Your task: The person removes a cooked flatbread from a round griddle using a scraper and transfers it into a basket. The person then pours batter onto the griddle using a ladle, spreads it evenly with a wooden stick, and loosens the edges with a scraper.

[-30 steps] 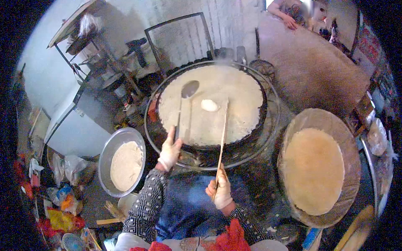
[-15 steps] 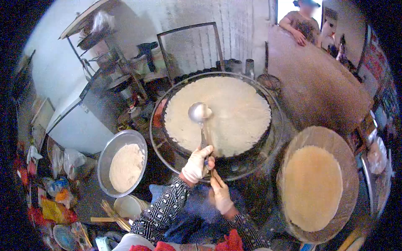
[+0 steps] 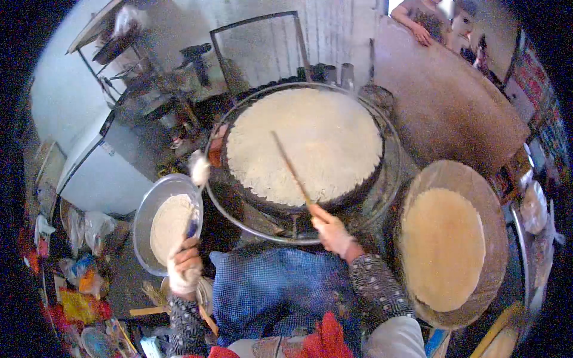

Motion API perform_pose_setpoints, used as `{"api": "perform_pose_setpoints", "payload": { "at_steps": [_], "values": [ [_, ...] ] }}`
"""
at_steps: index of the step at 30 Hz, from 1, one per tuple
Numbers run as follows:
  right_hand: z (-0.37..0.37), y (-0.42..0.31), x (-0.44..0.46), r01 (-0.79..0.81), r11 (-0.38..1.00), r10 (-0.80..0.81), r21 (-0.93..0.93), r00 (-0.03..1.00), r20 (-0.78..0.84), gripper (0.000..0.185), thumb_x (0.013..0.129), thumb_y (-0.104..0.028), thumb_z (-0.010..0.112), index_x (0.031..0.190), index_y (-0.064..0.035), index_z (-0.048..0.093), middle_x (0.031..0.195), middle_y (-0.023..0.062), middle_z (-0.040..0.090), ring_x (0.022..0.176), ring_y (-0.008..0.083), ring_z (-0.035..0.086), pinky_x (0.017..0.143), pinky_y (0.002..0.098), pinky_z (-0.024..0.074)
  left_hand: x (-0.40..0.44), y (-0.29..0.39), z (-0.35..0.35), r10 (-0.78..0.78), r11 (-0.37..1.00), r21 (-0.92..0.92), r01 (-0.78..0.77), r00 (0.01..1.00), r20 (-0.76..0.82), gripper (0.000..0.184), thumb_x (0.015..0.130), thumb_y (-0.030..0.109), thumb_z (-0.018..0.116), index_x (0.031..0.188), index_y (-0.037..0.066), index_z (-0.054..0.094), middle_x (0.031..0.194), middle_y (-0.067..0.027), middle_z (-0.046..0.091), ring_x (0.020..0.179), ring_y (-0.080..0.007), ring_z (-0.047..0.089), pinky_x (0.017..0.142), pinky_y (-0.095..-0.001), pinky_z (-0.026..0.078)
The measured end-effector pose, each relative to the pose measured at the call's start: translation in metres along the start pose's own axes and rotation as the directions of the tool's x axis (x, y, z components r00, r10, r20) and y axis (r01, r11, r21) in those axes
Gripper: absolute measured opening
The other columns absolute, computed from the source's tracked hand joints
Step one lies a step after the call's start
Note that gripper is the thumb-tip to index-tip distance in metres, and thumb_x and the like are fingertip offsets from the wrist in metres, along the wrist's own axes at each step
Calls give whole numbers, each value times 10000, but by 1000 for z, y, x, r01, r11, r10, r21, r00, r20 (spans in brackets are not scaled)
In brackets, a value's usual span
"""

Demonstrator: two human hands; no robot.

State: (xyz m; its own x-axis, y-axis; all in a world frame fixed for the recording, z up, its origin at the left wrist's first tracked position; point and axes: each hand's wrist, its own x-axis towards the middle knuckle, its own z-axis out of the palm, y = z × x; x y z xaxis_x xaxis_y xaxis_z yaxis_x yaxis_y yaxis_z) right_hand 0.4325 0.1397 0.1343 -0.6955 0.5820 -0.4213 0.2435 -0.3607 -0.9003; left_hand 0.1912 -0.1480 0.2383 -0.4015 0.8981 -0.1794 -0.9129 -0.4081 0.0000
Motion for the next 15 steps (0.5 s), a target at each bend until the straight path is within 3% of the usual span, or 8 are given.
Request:
{"api": "perform_pose_setpoints", "payload": {
  "at_steps": [1,3,5,6,9,12,14,15],
  "values": [
    [14,16,11,52,999,-52,14,999,-1,484,987,-233,548,1456,-248,431,507,-61,415,367,68,375,315,251,314,-14,14,-7,3,998,67,-5,1000,28,241,1053,184,334,971,-16,440,648,37,377,463,-22,381,363,-171,367],
    [44,28,17,65,996,-67,56,998,22,480,977,-211,565,1439,-279,456,507,-64,420,356,65,366,308,243,302,-38,49,-39,221,882,422,-209,975,21,340,1036,117,280,1271,-90,413,832,-11,435,505,17,377,374,-120,344],
    [74,31,16,29,994,-34,107,998,49,450,968,-194,582,1404,-278,506,535,-74,442,375,54,359,324,242,287,-51,87,-75,312,846,492,-204,939,-146,168,1011,116,435,1066,-38,476,796,-54,457,498,-34,404,343,-160,364],
    [87,36,19,32,991,-39,127,998,52,426,962,-181,594,1378,-259,543,567,-84,466,399,44,358,342,244,279,-58,101,-87,213,962,217,-167,954,-211,141,994,104,457,1047,-24,485,799,-47,457,505,-35,398,354,-161,365],
    [118,49,27,-48,980,17,194,987,159,403,954,-215,614,1351,-272,569,558,-81,464,374,59,363,334,251,278,-72,168,-164,110,986,151,-69,953,-281,51,913,68,524,935,29,500,773,-2,449,523,-50,383,411,-182,381],
    [119,41,10,-28,953,-14,303,990,137,369,935,-219,639,1303,-210,612,643,-62,521,410,62,401,349,231,313,-74,214,-224,111,983,181,-43,916,-386,179,952,196,545,924,18,543,593,44,422,422,-31,353,364,-176,330],
    [92,26,4,266,909,-241,321,964,-116,357,925,-212,649,1279,-175,620,718,-57,548,436,56,420,366,220,334,-73,224,-236,150,967,253,-43,895,-420,208,949,224,555,905,21,543,583,30,431,423,-34,371,365,-178,343],
    [58,15,7,294,906,-249,304,952,-177,360,934,-251,634,1283,-173,593,719,-54,538,451,54,425,379,215,341,-76,226,-239,174,957,288,-45,880,-441,223,948,239,560,895,22,543,578,23,436,423,-36,379,365,-179,349]
  ]
}}
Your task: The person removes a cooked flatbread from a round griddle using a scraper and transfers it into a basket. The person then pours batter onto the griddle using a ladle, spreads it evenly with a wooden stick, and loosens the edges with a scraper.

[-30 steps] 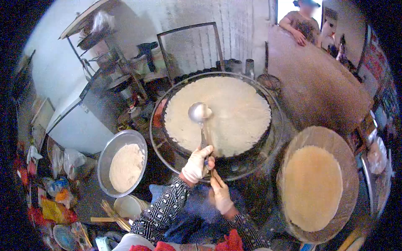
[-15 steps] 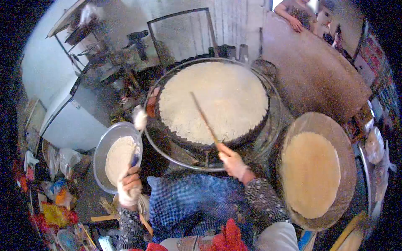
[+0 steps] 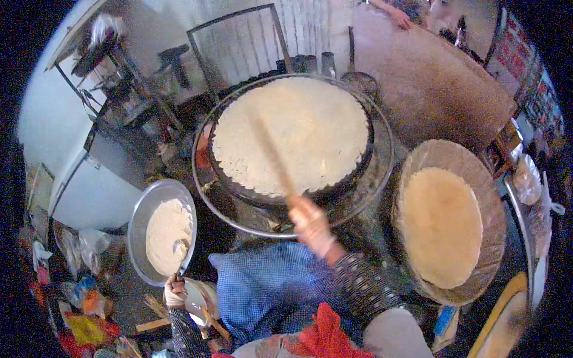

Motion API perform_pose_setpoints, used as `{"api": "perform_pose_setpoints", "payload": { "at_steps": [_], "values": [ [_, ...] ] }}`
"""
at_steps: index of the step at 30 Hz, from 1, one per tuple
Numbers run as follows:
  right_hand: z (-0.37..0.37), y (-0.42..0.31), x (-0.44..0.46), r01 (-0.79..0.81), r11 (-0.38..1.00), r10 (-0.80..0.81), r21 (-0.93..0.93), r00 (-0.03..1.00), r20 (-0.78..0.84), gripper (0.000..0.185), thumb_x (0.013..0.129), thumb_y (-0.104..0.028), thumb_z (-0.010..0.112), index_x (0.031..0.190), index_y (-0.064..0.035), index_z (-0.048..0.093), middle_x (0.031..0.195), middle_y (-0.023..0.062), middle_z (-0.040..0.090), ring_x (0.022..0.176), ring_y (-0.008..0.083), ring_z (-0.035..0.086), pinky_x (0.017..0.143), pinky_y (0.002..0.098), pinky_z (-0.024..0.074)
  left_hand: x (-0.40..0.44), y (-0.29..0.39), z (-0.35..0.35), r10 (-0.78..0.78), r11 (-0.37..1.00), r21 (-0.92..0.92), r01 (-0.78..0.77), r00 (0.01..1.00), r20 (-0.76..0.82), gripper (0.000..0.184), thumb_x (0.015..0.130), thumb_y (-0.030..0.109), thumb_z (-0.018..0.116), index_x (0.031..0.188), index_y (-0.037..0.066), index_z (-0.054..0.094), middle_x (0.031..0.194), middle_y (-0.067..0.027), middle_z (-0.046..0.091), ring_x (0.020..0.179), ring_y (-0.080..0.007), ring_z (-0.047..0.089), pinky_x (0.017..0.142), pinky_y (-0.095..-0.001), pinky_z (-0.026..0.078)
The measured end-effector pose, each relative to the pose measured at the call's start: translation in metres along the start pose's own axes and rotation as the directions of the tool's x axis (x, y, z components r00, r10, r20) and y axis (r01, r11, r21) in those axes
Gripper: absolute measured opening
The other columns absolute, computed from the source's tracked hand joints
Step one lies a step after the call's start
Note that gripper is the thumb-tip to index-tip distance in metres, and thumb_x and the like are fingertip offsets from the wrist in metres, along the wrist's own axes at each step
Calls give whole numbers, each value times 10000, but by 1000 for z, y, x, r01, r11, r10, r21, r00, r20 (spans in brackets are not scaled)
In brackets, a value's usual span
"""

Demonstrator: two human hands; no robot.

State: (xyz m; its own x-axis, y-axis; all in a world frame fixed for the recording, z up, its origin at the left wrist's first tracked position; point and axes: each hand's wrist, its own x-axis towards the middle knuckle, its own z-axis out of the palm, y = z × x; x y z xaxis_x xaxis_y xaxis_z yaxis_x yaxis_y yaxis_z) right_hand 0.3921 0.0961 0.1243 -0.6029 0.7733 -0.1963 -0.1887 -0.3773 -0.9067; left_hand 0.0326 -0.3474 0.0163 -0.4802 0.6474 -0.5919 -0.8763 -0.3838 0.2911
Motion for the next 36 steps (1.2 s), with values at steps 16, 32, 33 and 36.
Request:
{"api": "perform_pose_setpoints", "payload": {
  "at_steps": [16,32,33,36],
  "values": [
    [-15,63,-35,152,898,-68,-414,975,211,467,955,-63,539,1415,-50,464,1423,101,508,1305,167,461,1059,235,363,96,-112,235,196,-967,254,-8,609,768,652,766,87,617,1393,114,441,1461,-186,382,1389,-391,284,1136,-532,211],
    [-45,61,-59,183,780,-145,-598,983,112,458,962,-78,561,1413,-63,480,1240,64,625,1098,130,561,933,251,447,78,-321,262,-237,-897,135,-420,717,655,322,816,389,624,979,122,702,1033,-114,679,1010,-311,618,892,-471,425],
    [-35,70,-67,212,800,-133,-562,975,179,474,958,-86,571,1419,-54,470,1248,69,622,1115,131,557,944,254,441,85,-328,254,-234,-917,103,-384,731,641,322,814,392,625,996,137,697,1055,-110,669,1028,-311,611,932,-463,400],
    [-35,59,-62,315,804,-266,-504,949,169,418,951,-87,573,1365,-54,527,1242,80,631,1053,124,593,895,255,479,91,-291,272,-150,-977,72,-200,889,433,308,820,385,629,1045,187,698,1065,-93,675,1025,-281,615,1037,-464,333]
  ]
}}
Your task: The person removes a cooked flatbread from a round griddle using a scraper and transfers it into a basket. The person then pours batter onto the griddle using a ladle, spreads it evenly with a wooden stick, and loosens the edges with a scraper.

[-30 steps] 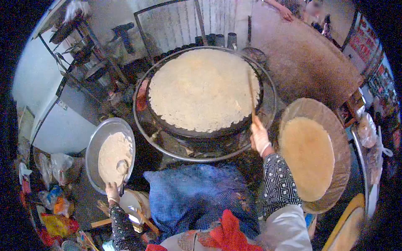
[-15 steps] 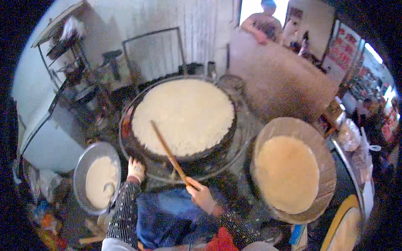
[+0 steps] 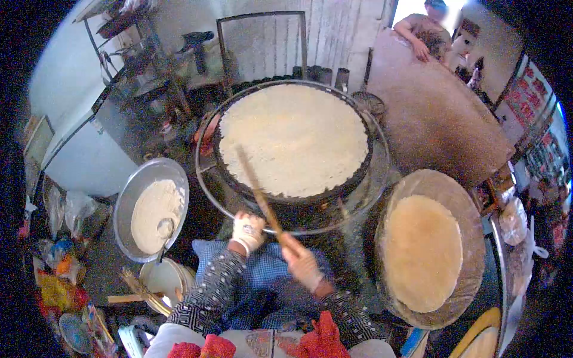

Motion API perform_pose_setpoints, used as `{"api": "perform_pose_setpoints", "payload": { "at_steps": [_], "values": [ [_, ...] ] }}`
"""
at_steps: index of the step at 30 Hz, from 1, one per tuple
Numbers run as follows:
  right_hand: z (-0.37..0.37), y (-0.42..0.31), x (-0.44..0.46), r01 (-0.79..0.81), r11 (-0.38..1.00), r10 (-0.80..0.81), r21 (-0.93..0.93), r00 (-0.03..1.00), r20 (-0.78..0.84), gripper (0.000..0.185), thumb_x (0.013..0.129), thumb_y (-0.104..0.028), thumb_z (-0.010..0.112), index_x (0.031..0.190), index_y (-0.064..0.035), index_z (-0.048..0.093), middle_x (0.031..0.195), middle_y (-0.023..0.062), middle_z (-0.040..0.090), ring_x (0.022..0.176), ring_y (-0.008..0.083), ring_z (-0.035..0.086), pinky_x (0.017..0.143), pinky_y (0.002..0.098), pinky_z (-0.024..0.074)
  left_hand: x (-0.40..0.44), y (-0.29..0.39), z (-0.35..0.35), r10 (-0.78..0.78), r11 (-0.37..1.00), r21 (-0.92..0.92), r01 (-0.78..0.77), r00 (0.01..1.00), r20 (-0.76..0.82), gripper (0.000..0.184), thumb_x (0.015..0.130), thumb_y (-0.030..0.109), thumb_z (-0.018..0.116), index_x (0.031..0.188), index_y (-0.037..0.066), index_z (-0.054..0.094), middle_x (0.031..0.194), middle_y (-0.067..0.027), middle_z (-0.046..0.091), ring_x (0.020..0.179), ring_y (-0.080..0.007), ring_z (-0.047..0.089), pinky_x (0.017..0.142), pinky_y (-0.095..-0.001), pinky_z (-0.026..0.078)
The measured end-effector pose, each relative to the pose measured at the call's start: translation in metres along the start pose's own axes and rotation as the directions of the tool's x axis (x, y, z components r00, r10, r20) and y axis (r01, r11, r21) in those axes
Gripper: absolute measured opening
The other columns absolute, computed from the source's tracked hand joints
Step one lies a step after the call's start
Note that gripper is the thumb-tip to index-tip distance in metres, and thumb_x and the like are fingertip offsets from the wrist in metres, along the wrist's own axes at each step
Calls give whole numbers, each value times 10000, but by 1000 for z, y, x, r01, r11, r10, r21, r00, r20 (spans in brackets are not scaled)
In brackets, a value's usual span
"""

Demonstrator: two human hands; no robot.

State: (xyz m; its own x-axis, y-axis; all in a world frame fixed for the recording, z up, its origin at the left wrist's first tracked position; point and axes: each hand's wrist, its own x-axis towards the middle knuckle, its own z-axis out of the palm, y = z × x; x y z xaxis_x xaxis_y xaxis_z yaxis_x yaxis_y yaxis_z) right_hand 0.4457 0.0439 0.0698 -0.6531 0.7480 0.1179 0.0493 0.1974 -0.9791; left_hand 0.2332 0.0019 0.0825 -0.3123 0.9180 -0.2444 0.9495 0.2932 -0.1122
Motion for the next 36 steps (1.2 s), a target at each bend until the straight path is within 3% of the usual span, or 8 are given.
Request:
{"api": "perform_pose_setpoints", "payload": {
  "at_steps": [1,4,9,17,20,25,31,36],
  "values": [
    [-12,9,2,152,987,-156,-59,985,-68,406,944,-68,573,1348,-46,540,1240,89,636,1097,126,581,919,256,471,1,-22,3,-6,1000,22,7,1000,-10,288,777,391,679,994,202,696,1024,-73,673,1029,-267,606,1071,-470,300],
    [-74,-19,39,-290,899,400,329,850,-344,393,968,-78,536,1362,-82,535,1219,85,639,1038,135,588,873,249,483,-4,-57,8,-2,1000,7,4,983,-184,310,721,393,726,967,206,691,954,-46,657,1025,-255,583,1084,-463,284],
    [-67,52,41,132,917,-218,-378,957,-194,438,989,-106,518,1424,-104,473,1183,56,644,872,134,624,789,257,514,-4,-15,15,11,990,-133,-39,978,-207,275,728,343,727,915,145,692,925,-76,662,1024,-270,574,1081,-477,278],
    [-18,5,45,196,900,-225,-389,974,-32,456,952,-170,581,1391,-256,495,972,237,677,882,366,691,726,403,548,0,77,12,43,940,-311,-140,953,-300,349,751,338,680,974,72,641,949,-118,635,1011,-317,562,1029,-517,302],
    [-84,11,76,25,310,124,-950,990,66,566,1005,-301,400,1514,-328,154,699,191,665,603,372,657,531,508,507,4,102,8,47,942,-310,-131,964,-262,418,782,409,683,1025,76,615,998,-138,626,1046,-325,558,1063,-526,285],
    [-155,17,125,-170,104,243,-980,960,-140,658,979,-253,443,1536,-219,96,758,217,668,676,401,650,632,530,499,9,117,2,87,923,-345,-173,964,-251,454,800,397,677,1076,45,597,1049,-164,619,1096,-341,542,1078,-527,269],
    [-105,65,93,-1,818,-59,-576,995,-85,444,1006,-143,494,1446,-162,442,1063,71,633,740,237,543,664,332,495,13,122,15,102,940,-291,-177,962,-254,444,787,292,645,1150,46,578,1114,-157,601,1141,-324,524,1104,-517,247],
    [-21,31,31,14,879,27,-477,996,79,483,983,-264,531,1450,-238,409,1063,257,642,1001,375,657,790,412,526,51,126,107,33,907,-329,-262,824,-566,292,914,362,527,1114,153,561,1041,-60,581,1036,-268,537,1044,-462,326]
  ]
}}
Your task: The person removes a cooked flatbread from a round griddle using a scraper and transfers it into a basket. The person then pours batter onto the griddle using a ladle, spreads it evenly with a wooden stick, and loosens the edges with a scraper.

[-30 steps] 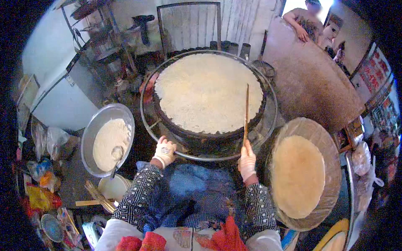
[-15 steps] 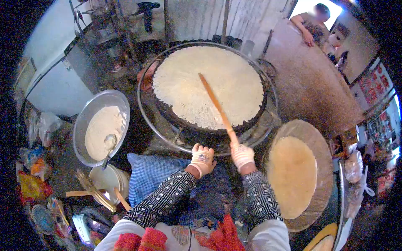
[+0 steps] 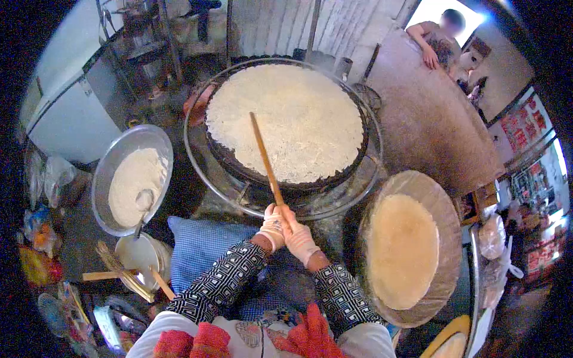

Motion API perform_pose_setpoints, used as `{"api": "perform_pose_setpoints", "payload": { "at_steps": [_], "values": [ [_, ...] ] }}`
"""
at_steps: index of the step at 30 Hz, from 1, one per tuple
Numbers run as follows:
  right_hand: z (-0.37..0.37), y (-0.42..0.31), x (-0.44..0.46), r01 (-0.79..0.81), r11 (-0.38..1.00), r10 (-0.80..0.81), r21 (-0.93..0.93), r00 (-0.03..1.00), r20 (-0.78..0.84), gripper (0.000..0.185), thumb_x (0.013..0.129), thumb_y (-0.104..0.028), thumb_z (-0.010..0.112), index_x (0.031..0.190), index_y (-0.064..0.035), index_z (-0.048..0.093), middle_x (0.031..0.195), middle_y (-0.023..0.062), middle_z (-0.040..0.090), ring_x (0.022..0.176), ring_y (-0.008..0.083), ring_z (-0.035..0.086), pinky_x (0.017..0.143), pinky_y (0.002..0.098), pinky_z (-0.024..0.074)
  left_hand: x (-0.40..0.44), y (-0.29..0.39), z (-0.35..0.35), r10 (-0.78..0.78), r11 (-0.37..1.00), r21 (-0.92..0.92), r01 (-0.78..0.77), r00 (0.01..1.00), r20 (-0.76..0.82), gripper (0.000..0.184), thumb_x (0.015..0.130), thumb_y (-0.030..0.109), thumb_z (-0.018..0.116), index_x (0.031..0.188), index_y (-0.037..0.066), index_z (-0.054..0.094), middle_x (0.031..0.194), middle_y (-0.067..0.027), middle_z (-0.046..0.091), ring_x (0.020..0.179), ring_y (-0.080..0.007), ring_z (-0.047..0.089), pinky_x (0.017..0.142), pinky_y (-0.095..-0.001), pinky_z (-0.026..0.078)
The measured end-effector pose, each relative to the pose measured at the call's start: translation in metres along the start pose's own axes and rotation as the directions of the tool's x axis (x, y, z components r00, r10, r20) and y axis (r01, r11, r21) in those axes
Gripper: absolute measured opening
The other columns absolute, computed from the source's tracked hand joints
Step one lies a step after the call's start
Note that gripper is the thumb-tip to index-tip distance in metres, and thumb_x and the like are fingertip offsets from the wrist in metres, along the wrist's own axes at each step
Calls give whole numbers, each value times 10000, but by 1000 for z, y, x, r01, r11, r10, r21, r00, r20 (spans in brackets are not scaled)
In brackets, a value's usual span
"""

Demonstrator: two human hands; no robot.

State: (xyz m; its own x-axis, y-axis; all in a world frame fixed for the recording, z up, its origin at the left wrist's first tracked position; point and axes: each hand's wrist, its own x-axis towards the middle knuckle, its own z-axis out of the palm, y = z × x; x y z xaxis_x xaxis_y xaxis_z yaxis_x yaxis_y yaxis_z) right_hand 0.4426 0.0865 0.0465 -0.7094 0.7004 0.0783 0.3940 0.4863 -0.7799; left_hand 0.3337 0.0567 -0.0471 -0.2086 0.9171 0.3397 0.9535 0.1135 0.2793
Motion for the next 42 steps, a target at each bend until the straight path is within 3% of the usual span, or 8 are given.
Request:
{"api": "perform_pose_setpoints", "payload": {
  "at_steps": [3,10,14,25,30,31,34,42],
  "values": [
    [1,-19,9,118,978,-126,173,991,37,480,968,-266,552,1433,-291,433,1018,265,643,957,420,649,746,435,533,-11,-32,59,-131,876,-482,-5,960,-247,322,1001,492,406,1077,210,541,934,1,542,978,-200,520,980,-424,369],
    [-103,-25,27,300,953,-302,-44,926,-226,467,972,-171,558,1420,-252,458,1213,163,647,1039,313,667,865,378,538,5,-38,-143,-174,969,228,98,923,343,241,781,304,665,954,137,654,962,-84,651,1036,-287,571,1043,-495,307],
    [-158,72,45,-54,867,-50,-496,980,-194,505,989,-365,466,1475,-314,339,791,225,674,718,454,630,676,509,521,20,-74,-168,-406,868,466,171,783,471,239,804,322,643,1001,223,734,1055,-54,687,1110,-247,564,1106,-486,232],
    [-183,102,135,-295,617,123,-729,952,-281,558,992,-321,445,1510,-310,241,830,239,669,738,438,646,690,548,487,14,-222,-208,-368,734,595,326,928,-55,414,863,150,509,1276,134,537,1480,-178,357,1406,-344,274,1159,-584,94],
    [-142,51,61,91,767,-132,-635,991,-16,643,944,-252,501,1517,-291,210,696,189,645,601,398,624,549,506,500,17,-96,-239,-42,998,48,47,995,-94,314,641,3,595,949,51,629,1004,-182,598,987,-383,574,865,-478,486],
    [-132,26,43,101,761,-45,-641,994,103,702,927,-203,521,1528,-298,171,673,167,643,582,375,628,523,496,497,19,-57,-228,-108,989,122,82,968,225,263,661,10,585,915,49,637,948,-172,608,958,-361,585,835,-458,500],
    [-117,76,18,240,715,-176,-657,971,163,712,925,-201,511,1534,-289,151,657,139,646,550,355,625,514,502,489,5,17,-152,155,965,-221,-142,987,40,354,771,92,585,1112,1,581,1097,-181,591,1089,-363,554,974,-439,444],
    [-182,55,37,-112,731,86,-673,994,-72,570,970,-265,491,1491,-352,277,742,234,640,673,401,641,597,519,486,12,5,-100,-71,995,85,47,950,303,317,769,326,675,999,123,594,1001,-108,606,1020,-312,551,1000,-522,333]
  ]
}}
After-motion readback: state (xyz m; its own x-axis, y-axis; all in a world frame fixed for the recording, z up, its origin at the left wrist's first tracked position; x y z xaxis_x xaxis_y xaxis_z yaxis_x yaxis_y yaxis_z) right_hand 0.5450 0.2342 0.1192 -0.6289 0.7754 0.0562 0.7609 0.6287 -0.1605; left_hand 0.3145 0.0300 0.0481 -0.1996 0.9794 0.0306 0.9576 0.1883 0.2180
